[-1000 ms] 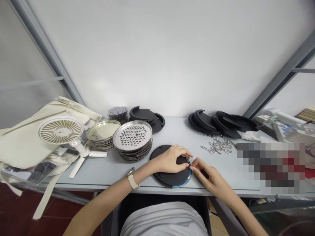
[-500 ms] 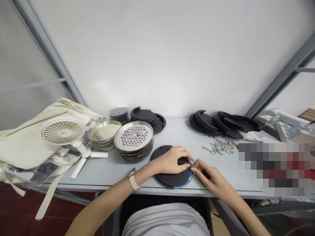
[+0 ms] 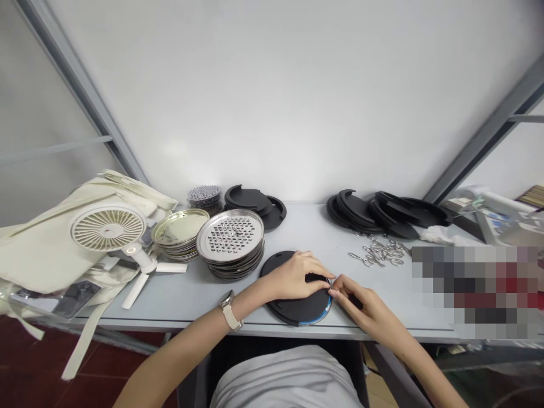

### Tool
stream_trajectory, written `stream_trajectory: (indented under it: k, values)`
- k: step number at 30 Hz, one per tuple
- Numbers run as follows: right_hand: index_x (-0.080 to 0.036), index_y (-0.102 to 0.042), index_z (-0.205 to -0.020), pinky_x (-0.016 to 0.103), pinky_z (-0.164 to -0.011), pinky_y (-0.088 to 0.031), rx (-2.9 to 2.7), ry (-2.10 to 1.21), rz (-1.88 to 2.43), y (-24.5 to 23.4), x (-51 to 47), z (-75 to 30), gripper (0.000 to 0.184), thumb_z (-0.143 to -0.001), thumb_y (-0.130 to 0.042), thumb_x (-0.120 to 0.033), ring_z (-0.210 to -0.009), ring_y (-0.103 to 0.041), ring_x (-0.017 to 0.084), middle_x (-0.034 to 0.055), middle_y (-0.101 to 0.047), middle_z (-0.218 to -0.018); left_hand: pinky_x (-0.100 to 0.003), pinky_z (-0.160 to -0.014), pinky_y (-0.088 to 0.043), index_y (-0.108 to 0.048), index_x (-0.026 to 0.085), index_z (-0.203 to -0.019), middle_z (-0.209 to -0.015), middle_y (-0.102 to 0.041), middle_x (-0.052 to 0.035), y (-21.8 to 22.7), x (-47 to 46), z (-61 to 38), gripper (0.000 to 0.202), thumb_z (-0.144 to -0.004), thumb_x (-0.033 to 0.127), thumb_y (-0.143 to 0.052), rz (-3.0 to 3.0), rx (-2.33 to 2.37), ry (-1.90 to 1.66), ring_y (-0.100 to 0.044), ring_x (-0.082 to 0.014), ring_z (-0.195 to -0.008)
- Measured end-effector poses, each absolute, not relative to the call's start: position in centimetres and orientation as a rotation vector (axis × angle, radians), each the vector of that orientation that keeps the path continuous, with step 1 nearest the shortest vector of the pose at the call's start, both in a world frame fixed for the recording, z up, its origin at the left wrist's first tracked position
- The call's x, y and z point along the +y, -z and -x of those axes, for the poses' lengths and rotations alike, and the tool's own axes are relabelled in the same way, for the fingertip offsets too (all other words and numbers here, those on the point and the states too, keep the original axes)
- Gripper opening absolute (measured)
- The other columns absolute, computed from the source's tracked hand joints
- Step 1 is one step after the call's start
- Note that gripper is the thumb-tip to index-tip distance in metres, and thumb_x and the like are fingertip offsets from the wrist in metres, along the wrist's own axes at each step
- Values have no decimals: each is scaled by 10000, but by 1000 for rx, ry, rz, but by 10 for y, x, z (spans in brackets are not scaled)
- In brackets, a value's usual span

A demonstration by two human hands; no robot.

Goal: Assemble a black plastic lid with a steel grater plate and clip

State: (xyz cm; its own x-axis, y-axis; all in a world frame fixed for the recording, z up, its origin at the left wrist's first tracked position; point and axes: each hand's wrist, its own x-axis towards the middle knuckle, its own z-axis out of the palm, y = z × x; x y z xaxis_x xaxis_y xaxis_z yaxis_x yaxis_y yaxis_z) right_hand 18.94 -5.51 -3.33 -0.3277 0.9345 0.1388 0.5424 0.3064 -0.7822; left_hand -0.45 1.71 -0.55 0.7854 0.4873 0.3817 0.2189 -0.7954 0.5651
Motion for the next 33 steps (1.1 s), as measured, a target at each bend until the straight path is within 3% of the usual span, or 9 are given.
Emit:
stream_trajectory:
  k: [13, 26, 33]
  values:
    - [-215, -449, -802, 227, -567, -309, -1953, -849, 1331, 41, -52, -191, 219, -945, -429, -379, -591, -332, 118, -68, -326, -634, -291, -953, -414, -679, 185, -1084, -1004, -718, -38, 4, 16, 5, 262, -826, 189, -631, -2429, 551, -734, -596, -171, -983]
    - [-210, -461, -777, 232, -578, -353, -1885, -821, 1334, 37, -54, -191, 255, -949, -419, -394, -609, -367, 127, -47, -377, -649, -312, -939, -429, -671, 208, -1085, -1036, -705, -41, 5, 17, 5, 269, -843, 141, -574, -2385, 592, -771, -598, -165, -950]
    - [-210, -440, -791, 224, -574, -341, -1851, -811, 1325, 37, -51, -190, 260, -962, -402, -402, -603, -368, 120, -55, -378, -648, -253, -807, -506, -606, 168, -1083, -1028, -589, -59, 6, 15, 6, 337, -752, 199, -659, -2256, 736, -789, -592, -120, -800]
